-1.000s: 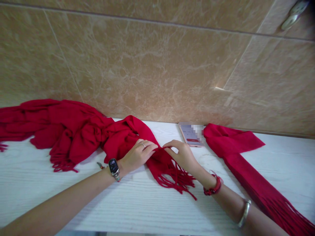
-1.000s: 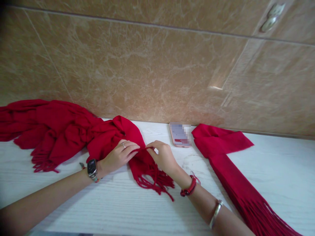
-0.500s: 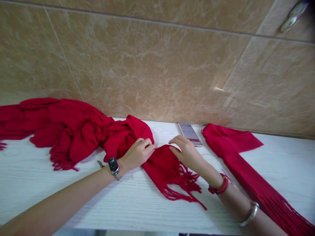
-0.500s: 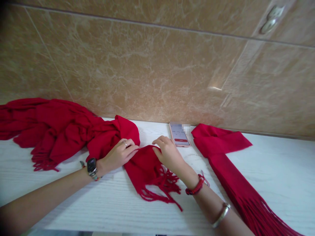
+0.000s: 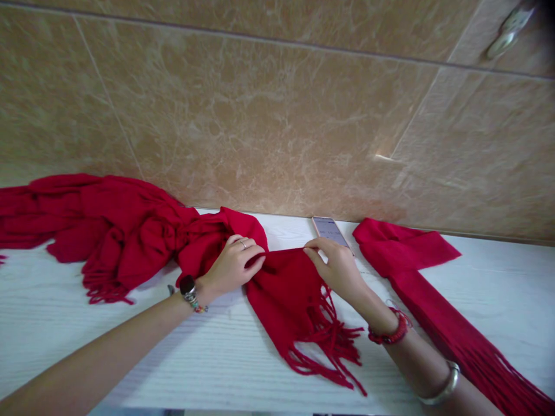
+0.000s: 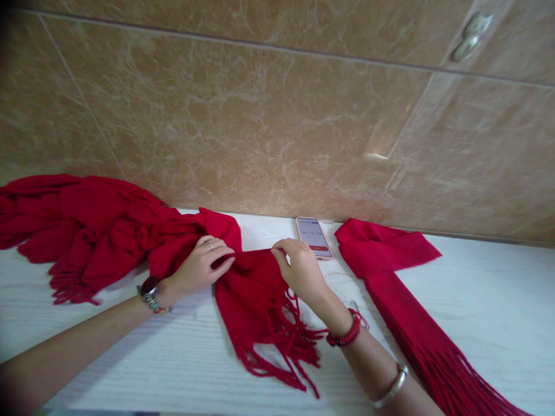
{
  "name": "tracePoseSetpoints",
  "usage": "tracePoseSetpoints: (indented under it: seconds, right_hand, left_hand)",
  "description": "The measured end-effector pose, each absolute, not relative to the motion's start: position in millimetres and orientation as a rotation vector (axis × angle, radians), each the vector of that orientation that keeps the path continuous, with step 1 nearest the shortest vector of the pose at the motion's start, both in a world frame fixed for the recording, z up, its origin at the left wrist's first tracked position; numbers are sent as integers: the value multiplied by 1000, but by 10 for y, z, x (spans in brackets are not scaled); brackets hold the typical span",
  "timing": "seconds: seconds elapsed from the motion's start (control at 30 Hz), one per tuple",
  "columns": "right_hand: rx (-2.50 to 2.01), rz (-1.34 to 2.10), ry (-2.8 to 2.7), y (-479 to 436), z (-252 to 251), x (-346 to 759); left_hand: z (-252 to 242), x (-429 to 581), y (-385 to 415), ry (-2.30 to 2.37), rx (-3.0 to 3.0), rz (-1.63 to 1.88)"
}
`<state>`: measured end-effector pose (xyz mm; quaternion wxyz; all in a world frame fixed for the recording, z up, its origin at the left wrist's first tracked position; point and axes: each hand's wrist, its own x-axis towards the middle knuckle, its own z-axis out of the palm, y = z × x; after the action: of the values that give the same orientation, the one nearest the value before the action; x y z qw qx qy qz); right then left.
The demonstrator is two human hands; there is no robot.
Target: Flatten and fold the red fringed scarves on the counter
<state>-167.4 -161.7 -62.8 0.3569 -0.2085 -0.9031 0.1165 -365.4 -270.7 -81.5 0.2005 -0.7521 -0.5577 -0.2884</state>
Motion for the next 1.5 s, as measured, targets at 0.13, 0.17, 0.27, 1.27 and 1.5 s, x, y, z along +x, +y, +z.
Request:
tracePoseSetpoints:
  seconds: [0.13, 0.17, 0.27, 1.27, 1.5]
  right_hand:
    - [-456, 313, -2390, -1672, -677, -1716]
    - [-395, 337, -2425, -1717, -691, -1739]
    - [-271, 350, -2559, -1840, -723, -1802]
    - [-522, 590, -2236, -1645, -723, -1732]
    - [-554, 433, -2122, -1656, -767, -1771]
  left_hand:
    - [-817, -3606, -2741, -1512, -2152, -803]
    - [-824, -3578, -2751, -1507, -2165, -775]
    - [-838, -3511, -2771, -1495, -2185, -735]
    - [-732, -3762, -2747, -1314, -2091, -583]
    - [-685, -3671, -2789, -1406, -2049, -716]
